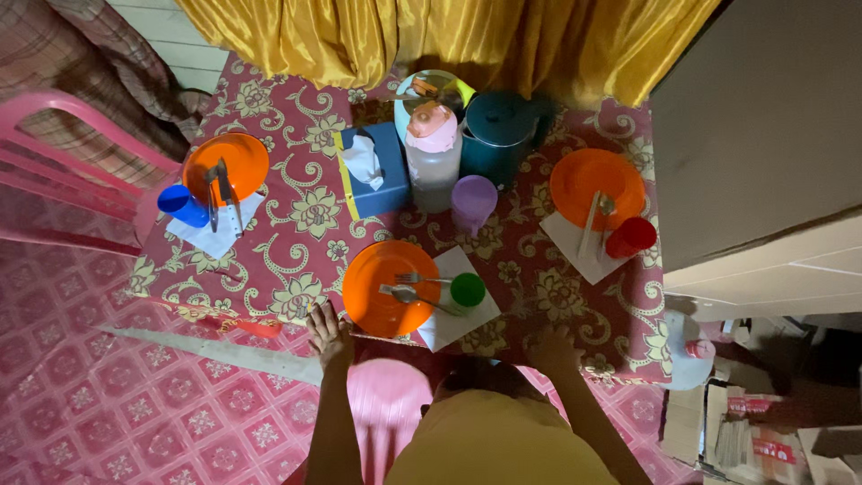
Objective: The person sets a dining table by positioning chairs around it and arranging plates, utensils, cups, napkins, and beverage containers across the tabletop by hand.
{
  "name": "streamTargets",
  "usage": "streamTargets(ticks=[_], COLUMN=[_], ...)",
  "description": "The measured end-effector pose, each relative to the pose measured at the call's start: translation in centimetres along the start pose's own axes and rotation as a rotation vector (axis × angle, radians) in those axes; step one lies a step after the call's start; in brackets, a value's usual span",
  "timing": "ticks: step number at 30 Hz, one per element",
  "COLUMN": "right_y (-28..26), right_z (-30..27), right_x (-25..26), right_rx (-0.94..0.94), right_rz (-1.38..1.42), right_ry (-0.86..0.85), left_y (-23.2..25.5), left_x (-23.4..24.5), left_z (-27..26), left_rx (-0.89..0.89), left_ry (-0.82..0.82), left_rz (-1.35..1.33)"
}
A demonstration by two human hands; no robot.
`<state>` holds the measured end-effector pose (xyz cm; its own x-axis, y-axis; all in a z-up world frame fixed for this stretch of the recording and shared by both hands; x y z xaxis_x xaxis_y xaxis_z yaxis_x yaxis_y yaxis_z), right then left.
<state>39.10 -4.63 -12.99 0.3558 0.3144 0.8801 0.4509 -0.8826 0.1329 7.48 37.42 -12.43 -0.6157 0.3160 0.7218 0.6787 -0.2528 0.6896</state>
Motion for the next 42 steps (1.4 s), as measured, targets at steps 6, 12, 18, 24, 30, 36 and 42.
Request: streamTargets(ticks=[6,12,18,24,30,36,42], right_y=[-1.0,-1.4,-1.6,-0.6,0.3,1.5,3.7], right_z=[0.7,0.4,2.0,1.9,0.9,1.0,1.2], right_x=[0.8,0.5,1.1,0.0,-0.1,-0.1,0.3], right_rx=[-0.018,-0.007,0.058,0.064,0.069,0.180,0.322], right_rz=[-0.023,-0.030,-0.048,-0.044,-0.026,0.014,0.146], right_ry=[-0.068,-0.089,-0.020,0.038,0.063,0.026,0.039], left_y=[-0.2,-0.1,0.1,0.8,1.0,0.7,2.7], left_x=[-0.1,-0.2,-0.3,-0.1,-0.3,-1.7,-4.8], left_z=[0.0,0.2,-0.1,0.0,-1.7,-7.0,-12.5], left_rx=[0.010,0.011,-0.011,-0.079,-0.025,0.159,0.150], left_ry=[0.028,0.022,0.025,0.053,0.089,0.297,0.380], left_rz=[0.041,0.078,0.097,0.134,0.124,0.077,0.072])
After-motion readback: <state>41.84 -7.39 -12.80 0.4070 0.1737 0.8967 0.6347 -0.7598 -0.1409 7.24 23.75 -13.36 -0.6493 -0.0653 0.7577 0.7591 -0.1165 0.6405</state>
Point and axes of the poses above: each hand's wrist, its own z-axis towards the middle knuckle, its own x-axis out of the back of the hand, y = z × x, the point moved 7 cm from there along z, towards the middle knuckle, and after that the axes turned 10 degrees about -z, right-handed, at the moved point
